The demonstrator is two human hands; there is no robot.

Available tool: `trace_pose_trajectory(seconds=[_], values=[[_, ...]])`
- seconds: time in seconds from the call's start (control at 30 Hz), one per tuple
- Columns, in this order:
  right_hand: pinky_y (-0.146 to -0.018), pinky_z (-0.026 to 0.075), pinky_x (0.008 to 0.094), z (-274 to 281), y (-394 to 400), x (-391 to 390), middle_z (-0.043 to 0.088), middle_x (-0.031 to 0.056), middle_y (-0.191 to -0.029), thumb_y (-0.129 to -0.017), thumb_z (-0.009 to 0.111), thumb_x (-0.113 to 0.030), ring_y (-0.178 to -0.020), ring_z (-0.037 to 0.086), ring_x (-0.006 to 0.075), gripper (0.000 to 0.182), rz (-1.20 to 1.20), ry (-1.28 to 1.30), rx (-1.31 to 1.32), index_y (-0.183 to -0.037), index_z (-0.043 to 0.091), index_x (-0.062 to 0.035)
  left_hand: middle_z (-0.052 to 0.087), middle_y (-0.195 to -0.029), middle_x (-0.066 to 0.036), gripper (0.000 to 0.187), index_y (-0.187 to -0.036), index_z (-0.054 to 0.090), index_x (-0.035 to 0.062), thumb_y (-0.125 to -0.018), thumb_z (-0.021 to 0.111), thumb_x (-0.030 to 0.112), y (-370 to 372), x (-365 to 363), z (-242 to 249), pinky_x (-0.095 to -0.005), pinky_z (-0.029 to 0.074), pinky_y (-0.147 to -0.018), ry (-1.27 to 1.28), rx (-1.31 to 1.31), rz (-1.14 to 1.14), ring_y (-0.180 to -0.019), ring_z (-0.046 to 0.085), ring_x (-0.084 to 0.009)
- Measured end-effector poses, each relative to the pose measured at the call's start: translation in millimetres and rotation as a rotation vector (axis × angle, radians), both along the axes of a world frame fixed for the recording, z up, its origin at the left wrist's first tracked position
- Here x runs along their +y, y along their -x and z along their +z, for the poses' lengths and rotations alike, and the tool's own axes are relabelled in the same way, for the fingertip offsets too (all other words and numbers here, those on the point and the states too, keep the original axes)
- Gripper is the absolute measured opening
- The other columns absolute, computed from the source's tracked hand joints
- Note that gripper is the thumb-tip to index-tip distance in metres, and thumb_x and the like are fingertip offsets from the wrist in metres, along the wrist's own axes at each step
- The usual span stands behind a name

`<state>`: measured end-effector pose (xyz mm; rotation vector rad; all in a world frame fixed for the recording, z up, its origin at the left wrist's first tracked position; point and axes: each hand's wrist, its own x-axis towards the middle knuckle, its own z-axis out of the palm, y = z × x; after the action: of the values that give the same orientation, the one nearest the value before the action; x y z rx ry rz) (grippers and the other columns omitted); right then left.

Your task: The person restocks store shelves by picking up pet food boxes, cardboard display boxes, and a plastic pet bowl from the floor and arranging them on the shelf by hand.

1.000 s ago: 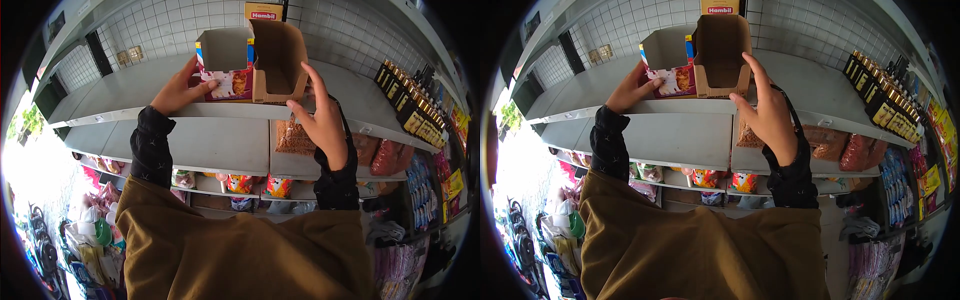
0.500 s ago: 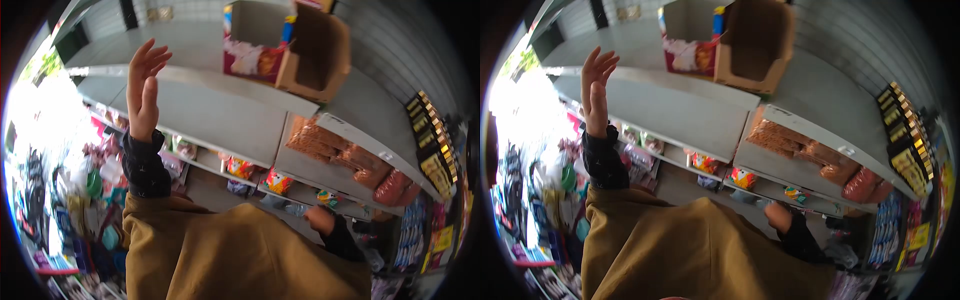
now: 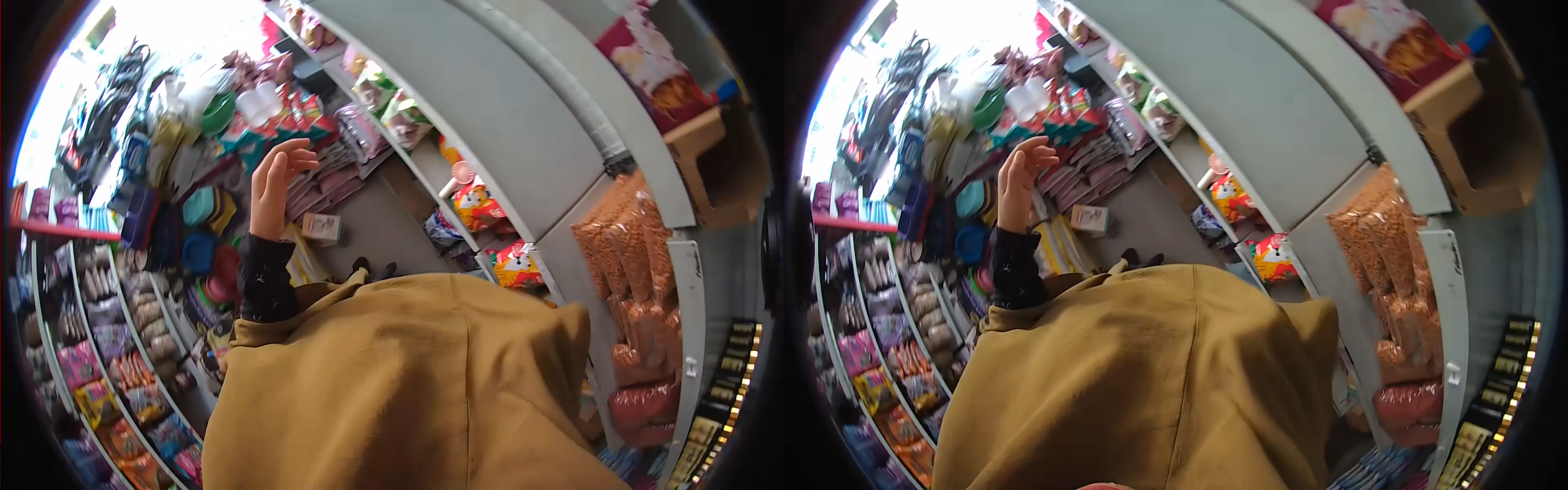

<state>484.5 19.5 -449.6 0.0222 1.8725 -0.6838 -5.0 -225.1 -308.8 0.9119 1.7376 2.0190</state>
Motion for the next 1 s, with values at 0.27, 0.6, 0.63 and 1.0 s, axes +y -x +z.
trace_pose_trajectory(seconds=[0.27, 0.6, 0.63, 1.0], values=[[-0.069, 0.049, 0.0404, -39, 6, -23, 0.063, 0.0181, -0.088, -0.076, 0.061, -0.018, -0.081, 0.062, 0.0336, 0.033, 0.052, 0.052, -0.036, -0.107, 0.059, -0.0109, 0.061, -0.099, -0.011, 0.041, -0.118, 0.052, -0.0044, -0.097, 0.036, 0.027, -15, -75, -9, -0.0307, 0.044, -0.086, -0.091, -0.163, 0.182, -0.092, 0.06, -0.0187], [-0.071, 0.049, 0.0401, -63, 46, -32, 0.063, 0.0181, -0.092, -0.076, 0.061, -0.02, -0.083, 0.062, 0.0332, 0.037, -0.047, -0.052, 0.002, -0.112, 0.056, -0.0126, 0.061, -0.101, -0.01, 0.036, -0.118, 0.052, -0.0041, -0.094, 0.042, 0.021, -9, -156, -19, -0.0283, 0.043, -0.088, 0.007, -0.189, 0.406, -0.094, 0.059, -0.0172], [-0.071, 0.049, 0.04, -66, 58, -31, 0.063, 0.0182, -0.092, -0.076, 0.061, -0.02, -0.083, 0.062, 0.0331, 0.038, -0.059, -0.069, 0.021, -0.113, 0.055, -0.0127, 0.061, -0.101, -0.01, 0.035, -0.118, 0.052, -0.0041, -0.094, 0.043, 0.02, -6, -160, -21, -0.028, 0.043, -0.087, 0.012, -0.208, 0.401, -0.094, 0.059, -0.0169], [-0.072, 0.049, 0.0397, -116, 206, -48, 0.063, 0.0182, -0.096, -0.077, 0.062, -0.022, -0.085, 0.062, 0.0327, 0.043, -0.065, -0.116, 0.221, -0.118, 0.051, -0.0145, 0.061, -0.1, -0.008, 0.026, -0.11, 0.057, -0.0043, -0.092, 0.049, 0.014, 27, -188, -13, -0.027, 0.045, -0.085, 0.127, -0.153, 0.312, -0.093, 0.059, -0.0148]])
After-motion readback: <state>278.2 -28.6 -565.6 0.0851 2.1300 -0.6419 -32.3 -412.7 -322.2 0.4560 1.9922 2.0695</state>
